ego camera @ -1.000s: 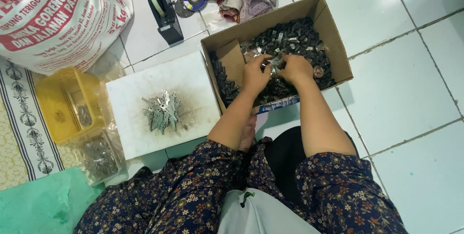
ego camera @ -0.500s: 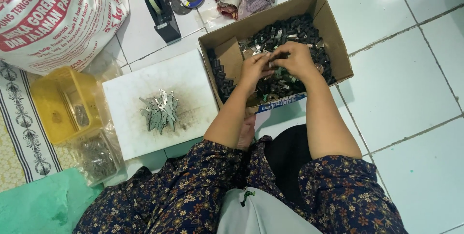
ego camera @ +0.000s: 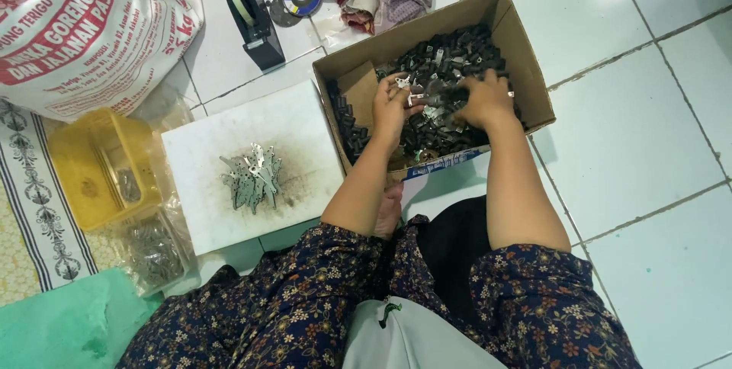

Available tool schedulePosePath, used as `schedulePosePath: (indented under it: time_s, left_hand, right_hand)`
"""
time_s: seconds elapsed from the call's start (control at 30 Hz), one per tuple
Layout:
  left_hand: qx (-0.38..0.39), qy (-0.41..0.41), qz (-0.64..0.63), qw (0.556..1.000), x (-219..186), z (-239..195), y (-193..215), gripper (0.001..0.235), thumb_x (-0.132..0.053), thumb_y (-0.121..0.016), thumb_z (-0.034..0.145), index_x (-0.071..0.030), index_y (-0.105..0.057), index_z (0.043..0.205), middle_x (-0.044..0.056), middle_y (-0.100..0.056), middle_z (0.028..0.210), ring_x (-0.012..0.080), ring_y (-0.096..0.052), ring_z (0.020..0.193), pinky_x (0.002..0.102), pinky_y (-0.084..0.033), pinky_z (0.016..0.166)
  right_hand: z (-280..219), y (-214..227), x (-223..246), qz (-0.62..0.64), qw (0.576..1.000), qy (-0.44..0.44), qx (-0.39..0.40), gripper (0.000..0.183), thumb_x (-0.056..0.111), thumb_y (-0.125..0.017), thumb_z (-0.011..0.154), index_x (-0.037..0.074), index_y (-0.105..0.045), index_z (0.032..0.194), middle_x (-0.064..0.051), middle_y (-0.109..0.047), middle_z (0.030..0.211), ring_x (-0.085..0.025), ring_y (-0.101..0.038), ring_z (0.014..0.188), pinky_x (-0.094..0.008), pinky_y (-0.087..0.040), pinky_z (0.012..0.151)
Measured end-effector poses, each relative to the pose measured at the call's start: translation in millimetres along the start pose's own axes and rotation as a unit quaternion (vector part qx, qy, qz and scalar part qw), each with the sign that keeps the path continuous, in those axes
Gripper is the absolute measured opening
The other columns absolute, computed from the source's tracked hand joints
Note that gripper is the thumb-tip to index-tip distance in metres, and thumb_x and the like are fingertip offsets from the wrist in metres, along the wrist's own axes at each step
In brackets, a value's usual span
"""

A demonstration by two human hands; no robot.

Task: Sorting and arranging small metal components from a cardboard box onto a white board on the floor.

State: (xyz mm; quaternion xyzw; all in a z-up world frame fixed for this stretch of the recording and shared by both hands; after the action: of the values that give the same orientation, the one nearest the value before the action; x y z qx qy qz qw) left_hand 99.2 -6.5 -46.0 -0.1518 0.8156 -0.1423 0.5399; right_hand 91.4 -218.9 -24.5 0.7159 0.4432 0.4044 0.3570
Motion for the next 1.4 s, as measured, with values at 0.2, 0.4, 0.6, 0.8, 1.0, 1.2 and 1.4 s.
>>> schedulePosePath:
  time_s: [0.2, 0.4, 0.6, 0.8, 1.0, 1.2, 1.4]
  left_hand:
    - [0.008, -0.005, -0.029, 1.0, 17, 12, 5, 0.03, -0.006, -0.049, 0.103, -0.008, -0.049, 0.132, 0.016, -0.064, 0.102, 0.031, -0.075, 0.083, 0.039, -0.068, 0.072]
    - [0.004, 0.007, -0.022, 1.0, 27, 19, 9, 0.026, -0.006, -0.049, 0.104, -0.006, -0.052, 0.13, 0.02, -0.067, 0.104, 0.037, -0.076, 0.083, 0.044, -0.068, 0.071]
    - [0.019, 0.006, 0.023, 1.0, 18, 10, 2, 0.026, -0.005, -0.048, 0.104, -0.004, -0.053, 0.13, 0.02, -0.067, 0.103, 0.0298, -0.075, 0.082, 0.039, -0.068, 0.072]
    - [0.03, 0.006, 0.055, 0.998, 23, 10, -2, 0.026, -0.005, -0.05, 0.103, -0.007, -0.055, 0.129, 0.02, -0.068, 0.105, 0.031, -0.075, 0.082, 0.039, -0.069, 0.07]
    - [0.032, 0.003, 0.077, 0.996, 14, 3, -6, 0.026, -0.005, -0.05, 0.104, -0.005, -0.056, 0.13, 0.023, -0.068, 0.106, 0.0316, -0.075, 0.086, 0.039, -0.068, 0.072]
    - [0.033, 0.0, 0.084, 0.996, 11, 1, -8, 0.027, -0.004, -0.05, 0.104, -0.004, -0.055, 0.13, 0.024, -0.068, 0.108, 0.0334, -0.075, 0.087, 0.041, -0.068, 0.074]
    - [0.031, 0.005, 0.085, 0.996, 11, 0, -9, 0.026, -0.004, -0.05, 0.103, -0.005, -0.057, 0.128, 0.023, -0.068, 0.106, 0.0319, -0.075, 0.085, 0.039, -0.067, 0.073]
  right_hand:
    - [-17, -18, 17, 0.091, 0.986, 0.026, 0.136, 0.033, 0.01, -0.085, 0.076, 0.011, -0.082, 0.109, -0.031, -0.056, 0.147, -0.055, -0.044, 0.14, -0.067, -0.044, 0.105]
    - [-14, 20, -27, 0.085, 0.995, -0.044, 0.016, 0.029, 0.016, -0.081, 0.08, 0.019, -0.081, 0.109, -0.021, -0.076, 0.112, -0.045, -0.067, 0.113, -0.056, -0.055, 0.089]
    - [-10, 43, -33, 0.061, 0.99, -0.041, -0.121, 0.04, 0.008, -0.074, 0.08, 0.024, -0.081, 0.116, -0.021, -0.071, 0.105, -0.043, -0.069, 0.1, -0.053, -0.058, 0.08]
    - [-15, 10, 32, 0.064, 0.994, 0.089, -0.008, 0.034, 0.01, -0.076, 0.086, 0.021, -0.081, 0.117, -0.027, -0.059, 0.128, -0.048, -0.054, 0.125, -0.051, -0.049, 0.106]
    - [-3, 15, -22, 0.082, 0.992, -0.028, -0.094, 0.022, 0.012, -0.076, 0.083, 0.016, -0.083, 0.104, -0.024, -0.063, 0.108, -0.044, -0.063, 0.107, -0.051, -0.056, 0.09]
    - [1, 17, -46, 0.118, 0.979, -0.086, -0.143, 0.014, 0.012, -0.073, 0.086, 0.02, -0.082, 0.094, -0.027, -0.064, 0.113, -0.045, -0.064, 0.11, -0.049, -0.056, 0.089]
    - [-15, 38, -24, 0.145, 0.978, -0.06, -0.138, 0.038, 0.01, -0.08, 0.087, 0.014, -0.075, 0.124, -0.027, -0.054, 0.125, -0.047, -0.056, 0.122, -0.053, -0.054, 0.095]
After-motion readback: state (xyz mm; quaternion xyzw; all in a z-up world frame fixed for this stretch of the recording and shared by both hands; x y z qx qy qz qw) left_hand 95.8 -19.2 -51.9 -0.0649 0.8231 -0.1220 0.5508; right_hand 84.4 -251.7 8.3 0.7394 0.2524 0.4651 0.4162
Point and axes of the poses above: each hand's wrist, its own z-axis towards the middle knuckle, its own y-axis out of the back of the hand, x = y × z, the point moved 10 cm from there along z, towards the middle knuckle
